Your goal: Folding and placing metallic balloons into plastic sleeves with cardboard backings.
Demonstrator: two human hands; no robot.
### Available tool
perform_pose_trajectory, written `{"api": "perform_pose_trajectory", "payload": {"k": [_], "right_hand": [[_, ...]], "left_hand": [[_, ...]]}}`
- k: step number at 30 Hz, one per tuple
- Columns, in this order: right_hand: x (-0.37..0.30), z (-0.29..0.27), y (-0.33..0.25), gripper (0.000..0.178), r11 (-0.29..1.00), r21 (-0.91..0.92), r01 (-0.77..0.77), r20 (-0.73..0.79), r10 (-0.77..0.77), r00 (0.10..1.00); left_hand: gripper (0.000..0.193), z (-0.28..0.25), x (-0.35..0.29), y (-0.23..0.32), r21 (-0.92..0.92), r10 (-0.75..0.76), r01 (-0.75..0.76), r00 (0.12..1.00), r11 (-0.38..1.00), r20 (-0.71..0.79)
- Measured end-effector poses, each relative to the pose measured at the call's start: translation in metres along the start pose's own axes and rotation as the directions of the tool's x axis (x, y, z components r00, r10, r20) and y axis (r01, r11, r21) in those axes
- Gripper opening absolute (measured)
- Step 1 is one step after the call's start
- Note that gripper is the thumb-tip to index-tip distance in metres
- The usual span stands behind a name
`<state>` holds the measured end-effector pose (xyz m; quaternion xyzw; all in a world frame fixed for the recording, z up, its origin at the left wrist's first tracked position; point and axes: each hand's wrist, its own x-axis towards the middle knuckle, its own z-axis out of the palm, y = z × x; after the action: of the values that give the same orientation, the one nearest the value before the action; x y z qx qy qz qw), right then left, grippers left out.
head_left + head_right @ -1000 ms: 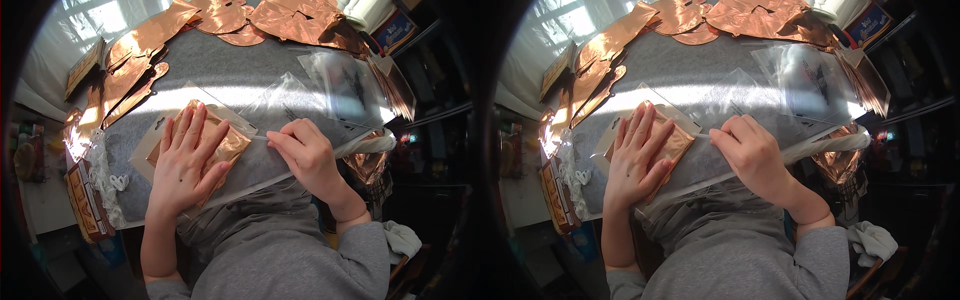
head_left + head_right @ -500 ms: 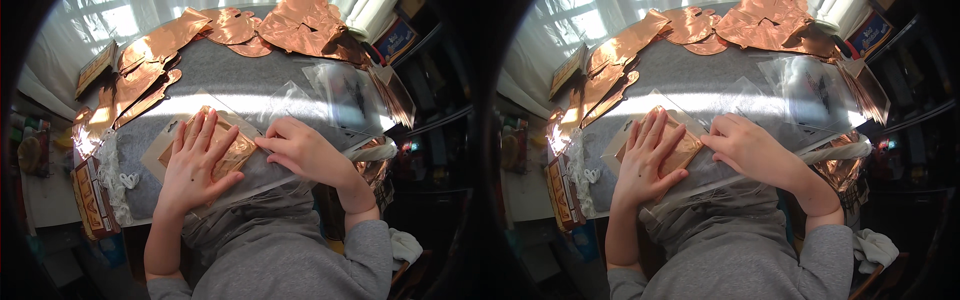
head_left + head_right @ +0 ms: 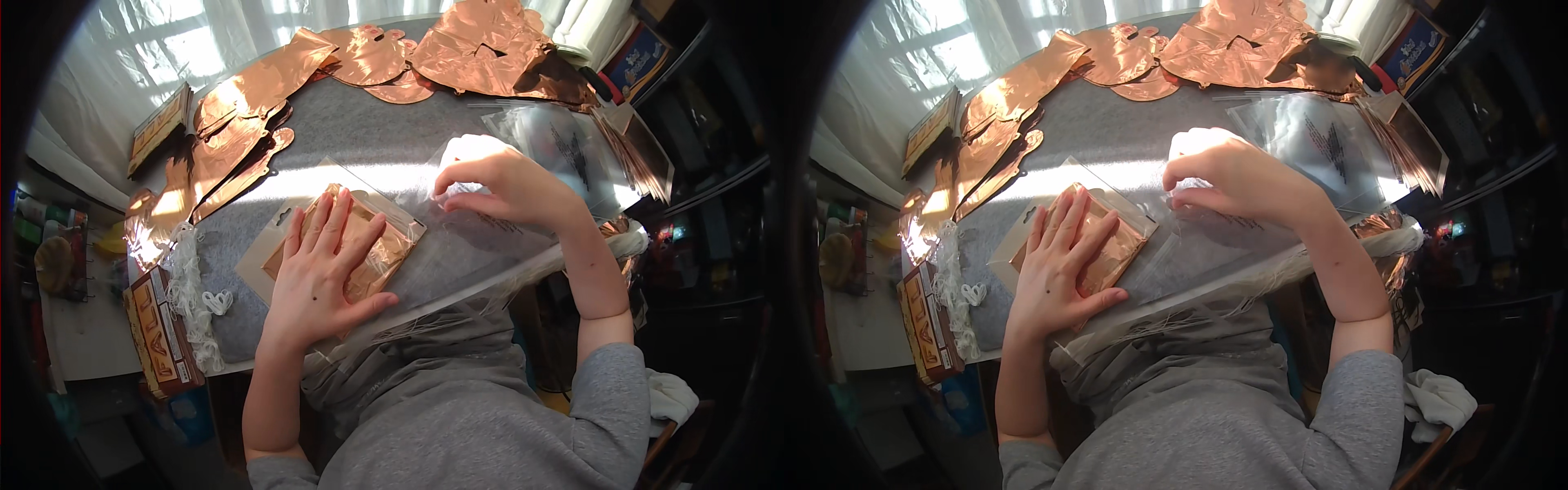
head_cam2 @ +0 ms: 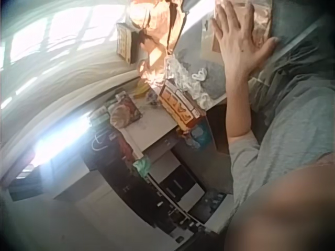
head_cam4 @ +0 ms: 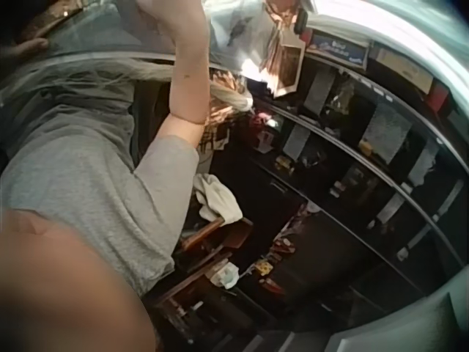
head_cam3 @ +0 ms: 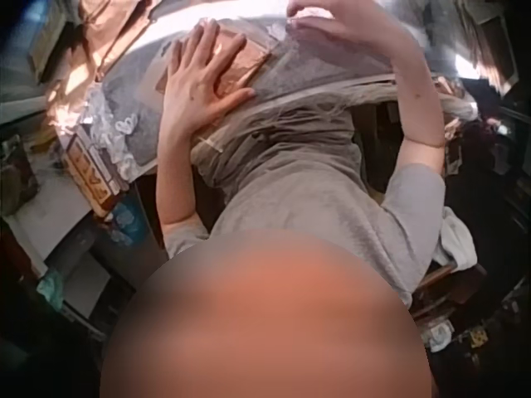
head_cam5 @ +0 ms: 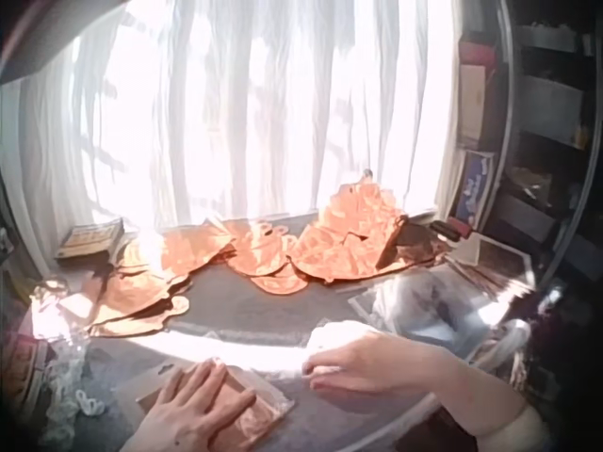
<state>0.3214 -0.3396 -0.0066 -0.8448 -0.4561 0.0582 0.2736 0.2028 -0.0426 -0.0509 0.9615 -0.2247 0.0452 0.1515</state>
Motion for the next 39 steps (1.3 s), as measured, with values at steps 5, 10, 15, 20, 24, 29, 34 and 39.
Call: {"api": "perform_pose_trajectory", "payload": {"k": [5, 10, 15, 20, 24, 29, 34, 39], "right_hand": [[-0.013, 0.01, 0.002, 0.018, 0.968, 0.162, -0.189, 0.151, 0.165, 0.975], [-0.018, 0.019, 0.002, 0.011, 0.989, 0.136, -0.053, 0.118, 0.037, 0.992], [-0.033, 0.011, -0.02, 0.01, 0.983, -0.143, 0.118, -0.068, -0.128, 0.989], [-0.102, -0.024, -0.04, 0.012, 0.987, 0.129, -0.097, 0.129, 0.081, 0.988], [-0.197, -0.009, -0.023, 0.01, 0.919, -0.024, -0.395, 0.432, 0.366, 0.825], [-0.189, -0.02, -0.077, 0.013, 0.487, -0.52, -0.702, -0.128, 0.768, 0.628], [-0.093, 0.013, -0.076, 0.016, 0.907, -0.401, -0.125, -0.277, 0.009, 0.961], [-0.044, 0.039, -0.057, 0.014, 0.907, -0.413, 0.081, -0.142, -0.152, 0.978]], "left_hand": [[0.093, 0.004, 0.004, -0.001, 0.004, 0.01, -0.01, 1.0, 1.0, 0.004], [0.092, -0.002, 0.003, 0.0, 0.022, 0.011, -0.011, 1.0, 1.0, 0.0], [0.091, 0.0, 0.004, 0.0, 0.028, 0.011, -0.011, 1.0, 1.0, 0.005], [0.091, 0.002, -0.002, -0.002, 0.018, 0.002, -0.003, 1.0, 1.0, 0.009], [0.09, 0.0, 0.0, 0.0, 0.001, 0.007, -0.007, 1.0, 1.0, -0.004], [0.09, -0.003, 0.004, 0.003, -0.009, 0.019, -0.019, 1.0, 1.0, 0.011], [0.088, -0.002, -0.002, -0.006, -0.059, 0.029, -0.03, 1.0, 0.998, -0.01], [0.074, -0.001, -0.001, -0.008, -0.085, 0.033, -0.034, 0.999, 0.996, -0.011]]}}
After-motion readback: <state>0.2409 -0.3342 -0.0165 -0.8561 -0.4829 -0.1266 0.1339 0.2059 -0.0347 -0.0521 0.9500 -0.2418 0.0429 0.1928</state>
